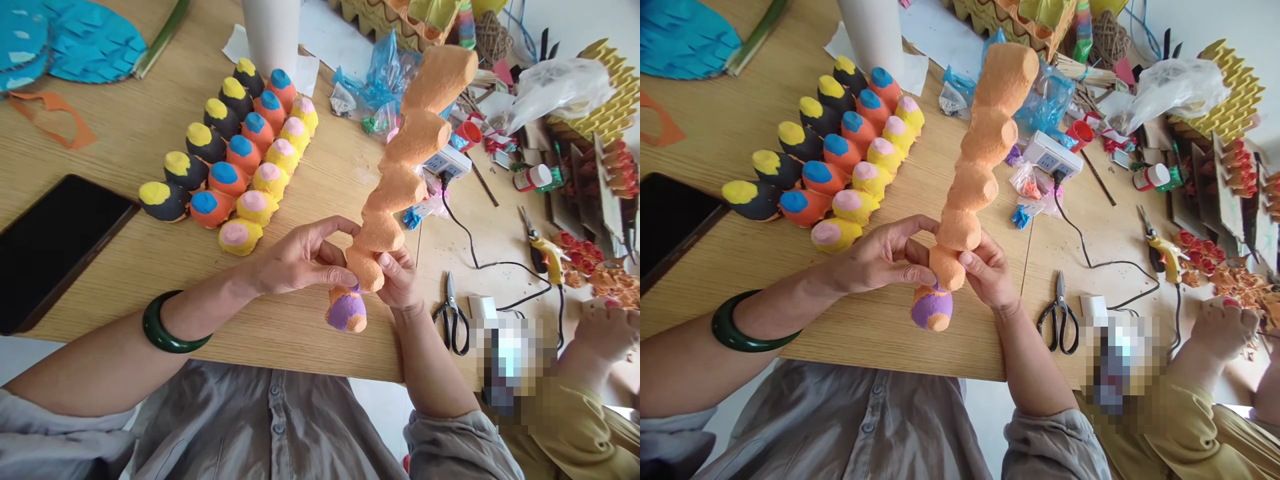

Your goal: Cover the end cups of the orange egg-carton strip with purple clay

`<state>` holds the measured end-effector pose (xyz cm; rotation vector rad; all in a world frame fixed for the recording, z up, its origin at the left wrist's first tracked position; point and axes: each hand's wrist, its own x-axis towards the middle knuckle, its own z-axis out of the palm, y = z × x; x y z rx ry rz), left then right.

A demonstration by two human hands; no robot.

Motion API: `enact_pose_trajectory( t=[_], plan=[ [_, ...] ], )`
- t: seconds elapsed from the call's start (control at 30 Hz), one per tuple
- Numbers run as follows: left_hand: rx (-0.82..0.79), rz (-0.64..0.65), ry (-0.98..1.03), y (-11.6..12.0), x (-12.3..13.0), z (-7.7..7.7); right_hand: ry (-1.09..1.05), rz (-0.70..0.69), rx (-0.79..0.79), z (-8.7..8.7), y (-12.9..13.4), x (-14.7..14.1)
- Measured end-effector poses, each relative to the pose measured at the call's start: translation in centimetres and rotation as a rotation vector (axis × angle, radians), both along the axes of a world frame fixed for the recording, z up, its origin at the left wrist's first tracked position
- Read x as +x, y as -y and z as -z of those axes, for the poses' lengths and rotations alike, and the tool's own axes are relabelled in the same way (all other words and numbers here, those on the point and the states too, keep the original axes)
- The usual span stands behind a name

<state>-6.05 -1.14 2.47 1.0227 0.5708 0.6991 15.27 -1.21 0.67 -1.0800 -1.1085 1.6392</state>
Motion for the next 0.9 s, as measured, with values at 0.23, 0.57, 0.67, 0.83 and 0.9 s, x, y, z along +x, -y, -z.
enact_pose_trajectory(
  t=[0.23, 0.57, 0.67, 0.83, 0.9],
  plan=[
    [0.004, -0.045, 0.063, -0.4, 0.1, 1.1, -0.082, 0.025, -0.044, 0.6, -0.2, -0.2],
    [-0.008, -0.105, -0.052, 0.0, 0.7, 0.7, -0.156, 0.06, -0.1, 1.2, -0.4, -0.6],
    [0.023, -0.12, -0.095, 0.0, 0.7, 0.7, -0.152, 0.043, -0.09, 1.1, -0.4, -0.5],
    [0.003, -0.091, -0.037, 0.1, 0.7, 1.0, -0.17, 0.017, -0.048, 0.8, -0.4, -0.2],
    [-0.002, -0.077, 0.0, 0.0, 0.7, 1.3, -0.189, 0.011, -0.042, 0.7, -0.3, -0.2]
  ],
)
